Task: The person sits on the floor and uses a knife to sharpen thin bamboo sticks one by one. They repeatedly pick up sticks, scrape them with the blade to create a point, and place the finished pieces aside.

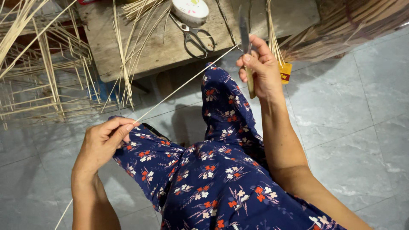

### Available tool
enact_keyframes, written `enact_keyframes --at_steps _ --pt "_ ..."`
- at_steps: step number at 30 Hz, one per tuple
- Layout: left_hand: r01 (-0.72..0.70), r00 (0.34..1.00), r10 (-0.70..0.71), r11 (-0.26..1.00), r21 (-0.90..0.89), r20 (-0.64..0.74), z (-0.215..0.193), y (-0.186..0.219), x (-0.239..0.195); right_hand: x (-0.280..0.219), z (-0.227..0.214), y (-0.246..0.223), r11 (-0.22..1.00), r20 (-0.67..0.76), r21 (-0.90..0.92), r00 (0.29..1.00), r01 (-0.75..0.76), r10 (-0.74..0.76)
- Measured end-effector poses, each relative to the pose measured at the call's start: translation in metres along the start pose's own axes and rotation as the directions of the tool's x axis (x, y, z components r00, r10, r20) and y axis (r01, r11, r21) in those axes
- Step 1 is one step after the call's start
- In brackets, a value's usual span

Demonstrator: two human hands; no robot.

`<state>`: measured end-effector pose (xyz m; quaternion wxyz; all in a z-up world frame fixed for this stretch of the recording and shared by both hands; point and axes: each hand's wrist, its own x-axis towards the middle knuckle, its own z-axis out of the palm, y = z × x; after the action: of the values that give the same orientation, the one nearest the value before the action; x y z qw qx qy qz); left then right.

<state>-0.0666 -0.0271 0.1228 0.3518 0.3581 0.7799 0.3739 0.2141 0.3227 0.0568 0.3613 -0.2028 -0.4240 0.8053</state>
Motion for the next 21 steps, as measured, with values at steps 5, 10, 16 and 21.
enact_keyframes --at_steps 5,10,16,21 --pt "-0.019 1.000 0.019 1.000 0.012 -0.023 -0.005 -0.006 -0.003 0.003 -0.016 -0.009 0.999 -0.076 -0.027 0.996 0.048 -0.050" --pt "0.025 0.996 -0.028 0.999 -0.031 -0.090 -0.001 -0.007 0.007 0.003 -0.007 -0.012 0.997 -0.001 0.040 0.998 0.060 -0.060" --pt "-0.090 0.985 0.059 0.978 -0.188 -0.165 0.028 0.011 0.039 -0.023 0.064 0.025 0.964 0.186 -0.117 0.948 -0.238 0.257" --pt "-0.170 0.967 0.127 0.967 -0.190 -0.221 0.050 0.033 0.054 -0.031 0.111 0.043 0.910 0.344 -0.168 0.843 -0.379 0.414"
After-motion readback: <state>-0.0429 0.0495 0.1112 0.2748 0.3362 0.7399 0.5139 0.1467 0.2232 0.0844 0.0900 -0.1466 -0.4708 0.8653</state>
